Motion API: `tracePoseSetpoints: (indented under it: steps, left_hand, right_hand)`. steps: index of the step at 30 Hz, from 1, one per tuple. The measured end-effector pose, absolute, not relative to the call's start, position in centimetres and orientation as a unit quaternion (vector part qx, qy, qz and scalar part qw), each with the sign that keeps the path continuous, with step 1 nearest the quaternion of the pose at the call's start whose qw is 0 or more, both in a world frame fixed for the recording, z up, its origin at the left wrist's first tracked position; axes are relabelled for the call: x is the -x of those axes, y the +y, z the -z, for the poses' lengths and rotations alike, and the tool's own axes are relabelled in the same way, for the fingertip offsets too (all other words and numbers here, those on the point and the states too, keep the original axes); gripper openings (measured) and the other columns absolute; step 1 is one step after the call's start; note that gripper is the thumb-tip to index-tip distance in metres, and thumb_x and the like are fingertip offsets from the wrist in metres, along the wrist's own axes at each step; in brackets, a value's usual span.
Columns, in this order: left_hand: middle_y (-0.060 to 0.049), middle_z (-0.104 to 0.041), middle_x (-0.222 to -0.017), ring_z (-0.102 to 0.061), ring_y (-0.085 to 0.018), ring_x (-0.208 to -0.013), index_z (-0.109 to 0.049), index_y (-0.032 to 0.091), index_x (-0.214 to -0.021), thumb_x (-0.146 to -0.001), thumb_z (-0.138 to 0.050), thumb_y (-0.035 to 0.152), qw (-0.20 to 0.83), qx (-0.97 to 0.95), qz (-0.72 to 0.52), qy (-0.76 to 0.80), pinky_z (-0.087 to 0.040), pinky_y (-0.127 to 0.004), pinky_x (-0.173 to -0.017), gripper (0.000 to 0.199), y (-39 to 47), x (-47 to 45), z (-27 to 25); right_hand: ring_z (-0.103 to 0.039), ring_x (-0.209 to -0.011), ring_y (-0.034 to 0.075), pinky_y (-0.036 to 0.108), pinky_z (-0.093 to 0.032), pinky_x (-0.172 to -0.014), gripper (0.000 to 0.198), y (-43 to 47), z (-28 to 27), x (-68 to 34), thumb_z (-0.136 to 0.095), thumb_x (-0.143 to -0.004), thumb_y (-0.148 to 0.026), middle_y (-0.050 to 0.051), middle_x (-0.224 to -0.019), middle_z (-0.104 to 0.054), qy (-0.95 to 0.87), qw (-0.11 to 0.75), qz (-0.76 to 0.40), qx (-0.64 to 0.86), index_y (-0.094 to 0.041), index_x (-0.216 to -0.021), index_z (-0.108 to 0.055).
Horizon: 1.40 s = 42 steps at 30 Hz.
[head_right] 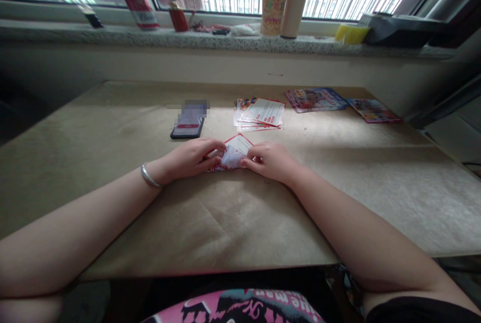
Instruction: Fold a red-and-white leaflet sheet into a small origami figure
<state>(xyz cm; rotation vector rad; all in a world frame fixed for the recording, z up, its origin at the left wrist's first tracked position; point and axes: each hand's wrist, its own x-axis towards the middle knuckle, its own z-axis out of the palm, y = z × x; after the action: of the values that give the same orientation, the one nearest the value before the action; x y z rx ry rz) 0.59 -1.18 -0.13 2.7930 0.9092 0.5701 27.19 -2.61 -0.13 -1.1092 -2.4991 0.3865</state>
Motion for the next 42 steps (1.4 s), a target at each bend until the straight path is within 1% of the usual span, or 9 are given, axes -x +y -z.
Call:
tracePoseSetpoints:
  steps: [5, 11, 15, 20, 23, 26, 30, 36, 42]
  left_hand:
    - [-0.009, -0.069, -0.110, -0.066, -0.017, -0.096, -0.054, 0.016, -0.121, -0.095, -0.050, 0.026, 0.113, -0.907, -0.219, 0.342, -0.053, -0.029, -0.085, 0.028, -1.3, -0.9, 0.4]
    - [-0.012, -0.063, -0.120, -0.061, -0.020, -0.108, -0.060, 0.015, -0.118, -0.097, -0.047, 0.025, 0.108, -0.915, -0.229, 0.313, -0.052, -0.034, -0.095, 0.027, -1.0, -1.2, 0.6]
    - [-0.013, -0.064, -0.120, -0.061, -0.021, -0.108, -0.064, 0.015, -0.117, -0.098, -0.045, 0.025, 0.089, -0.921, -0.223, 0.306, -0.052, -0.036, -0.094, 0.028, -1.2, -1.5, 0.5]
    - [-0.012, -0.061, -0.130, -0.057, -0.025, -0.117, -0.062, 0.017, -0.126, -0.098, -0.050, 0.034, 0.031, -0.934, -0.183, 0.305, -0.048, -0.043, -0.103, 0.035, -1.7, -1.9, 0.8]
    - [-0.010, -0.062, -0.131, -0.056, -0.025, -0.116, -0.061, 0.018, -0.130, -0.099, -0.050, 0.036, 0.009, -0.937, -0.167, 0.306, -0.047, -0.043, -0.105, 0.038, -1.8, -2.1, 1.0]
    - [-0.009, -0.062, -0.132, -0.056, -0.024, -0.114, -0.062, 0.019, -0.130, -0.099, -0.048, 0.035, -0.003, -0.935, -0.164, 0.313, -0.047, -0.042, -0.103, 0.037, -1.9, -2.3, 1.1]
    - [-0.009, -0.064, -0.131, -0.058, -0.024, -0.108, -0.061, 0.018, -0.130, -0.099, -0.048, 0.033, -0.019, -0.934, -0.169, 0.315, -0.049, -0.041, -0.099, 0.037, -2.1, -2.6, 0.9]
    - [-0.007, -0.068, -0.126, -0.060, -0.023, -0.097, -0.065, 0.018, -0.125, -0.099, -0.048, 0.037, -0.034, -0.940, -0.150, 0.304, -0.052, -0.038, -0.090, 0.036, -2.4, -2.2, 0.3]
    - [-0.007, -0.067, -0.126, -0.058, -0.024, -0.103, -0.065, 0.018, -0.125, -0.100, -0.047, 0.040, -0.026, -0.938, -0.147, 0.313, -0.050, -0.039, -0.094, 0.039, -2.1, -2.1, 0.6]
  right_hand:
    - [-0.054, -0.062, 0.014, 0.026, -0.033, -0.056, 0.026, -2.6, 0.3, -26.4, -0.060, -0.089, -0.039, 0.001, -0.070, -0.066, -0.839, 0.179, -0.156, 0.490, -0.021, -0.071, -0.062]
    - [-0.055, -0.068, 0.016, 0.026, -0.029, -0.057, 0.031, -2.8, -0.3, -25.9, -0.054, -0.090, -0.046, 0.002, -0.076, -0.069, -0.797, 0.124, -0.131, 0.577, -0.022, -0.072, -0.061]
    - [-0.057, -0.071, 0.017, 0.027, -0.028, -0.057, 0.031, -2.5, -0.2, -25.6, -0.052, -0.090, -0.048, 0.003, -0.079, -0.071, -0.785, 0.114, -0.105, 0.600, -0.023, -0.076, -0.064]
    - [-0.059, -0.071, 0.018, 0.027, -0.031, -0.057, 0.027, -2.0, 0.3, -25.7, -0.055, -0.089, -0.047, 0.003, -0.079, -0.071, -0.774, 0.135, -0.103, 0.610, -0.023, -0.080, -0.066]
    - [-0.061, -0.073, 0.017, 0.027, -0.037, -0.061, 0.021, -2.0, 0.5, -26.1, -0.058, -0.088, -0.043, 0.002, -0.083, -0.071, -0.787, 0.185, -0.111, 0.578, -0.023, -0.091, -0.067]
    - [-0.063, -0.078, 0.017, 0.029, -0.045, -0.070, 0.026, -2.0, 0.7, -26.7, -0.061, -0.087, -0.041, 0.005, -0.100, -0.071, -0.825, 0.234, -0.115, 0.501, -0.023, -0.104, -0.069]
    - [-0.064, -0.099, 0.023, 0.034, -0.050, -0.085, 0.032, -1.9, 0.7, -27.0, -0.068, -0.084, -0.041, 0.008, -0.113, -0.070, -0.892, 0.230, -0.105, 0.374, -0.023, -0.110, -0.070]
    - [-0.065, -0.102, 0.023, 0.038, -0.052, -0.091, 0.026, -1.8, 0.8, -27.2, -0.063, -0.089, -0.032, 0.008, -0.113, -0.071, -0.919, 0.216, -0.102, 0.314, -0.022, -0.112, -0.072]
    - [-0.066, -0.100, 0.021, 0.037, -0.054, -0.089, 0.023, -1.7, 1.0, -27.3, -0.062, -0.090, -0.032, 0.008, -0.109, -0.073, -0.910, 0.253, -0.110, 0.309, -0.023, -0.109, -0.072]
